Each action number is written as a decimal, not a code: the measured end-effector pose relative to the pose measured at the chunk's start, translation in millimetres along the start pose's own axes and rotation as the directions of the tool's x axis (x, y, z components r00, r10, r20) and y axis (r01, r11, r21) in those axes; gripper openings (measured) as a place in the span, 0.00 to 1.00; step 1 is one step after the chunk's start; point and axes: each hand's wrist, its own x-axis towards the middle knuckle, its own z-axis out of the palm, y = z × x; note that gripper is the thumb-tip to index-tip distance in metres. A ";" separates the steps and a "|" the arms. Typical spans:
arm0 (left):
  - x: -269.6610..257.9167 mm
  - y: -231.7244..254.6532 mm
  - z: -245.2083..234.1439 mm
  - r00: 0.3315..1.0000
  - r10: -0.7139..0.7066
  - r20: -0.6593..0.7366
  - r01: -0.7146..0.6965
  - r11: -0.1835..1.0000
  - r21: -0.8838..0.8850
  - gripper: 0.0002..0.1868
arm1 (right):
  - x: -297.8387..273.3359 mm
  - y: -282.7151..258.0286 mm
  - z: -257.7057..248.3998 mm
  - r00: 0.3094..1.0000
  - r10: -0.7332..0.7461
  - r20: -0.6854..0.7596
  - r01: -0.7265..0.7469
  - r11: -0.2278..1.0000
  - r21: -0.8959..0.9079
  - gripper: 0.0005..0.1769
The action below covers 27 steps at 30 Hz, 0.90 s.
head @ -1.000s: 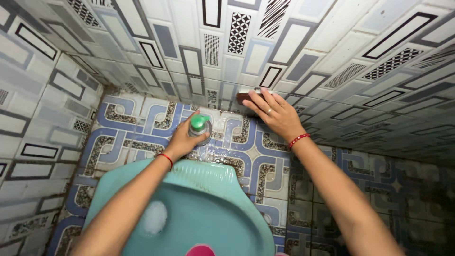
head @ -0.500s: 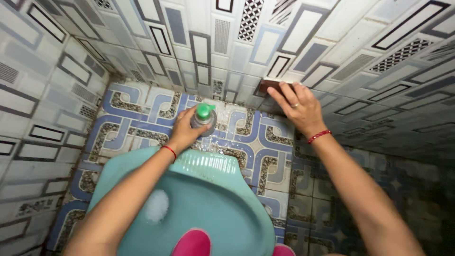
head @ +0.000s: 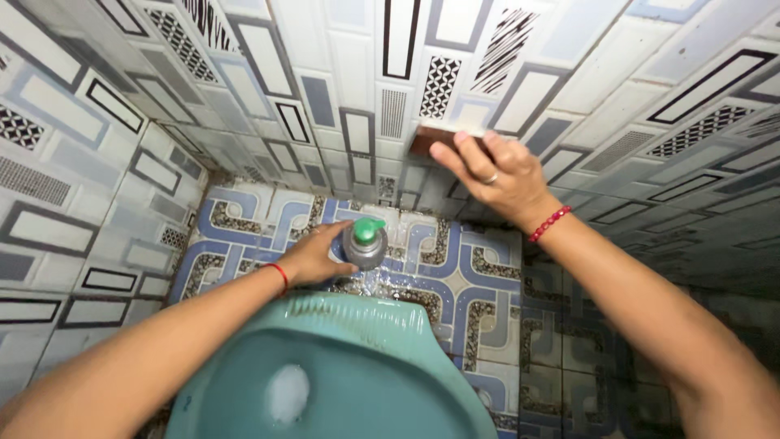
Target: The person scrubs the tiled floor around a light-blue squat toilet using a brown sponge and a green-capped liquid soap bottle. They repeatedly rub the grout lines and tile surfaces near the toilet base.
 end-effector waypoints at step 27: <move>23.9 11.9 30.9 0.993 -0.075 -0.089 0.058 0.982 -0.181 0.50 | -104.3 -126.7 95.8 0.916 -0.270 0.296 0.178 0.936 0.304 0.42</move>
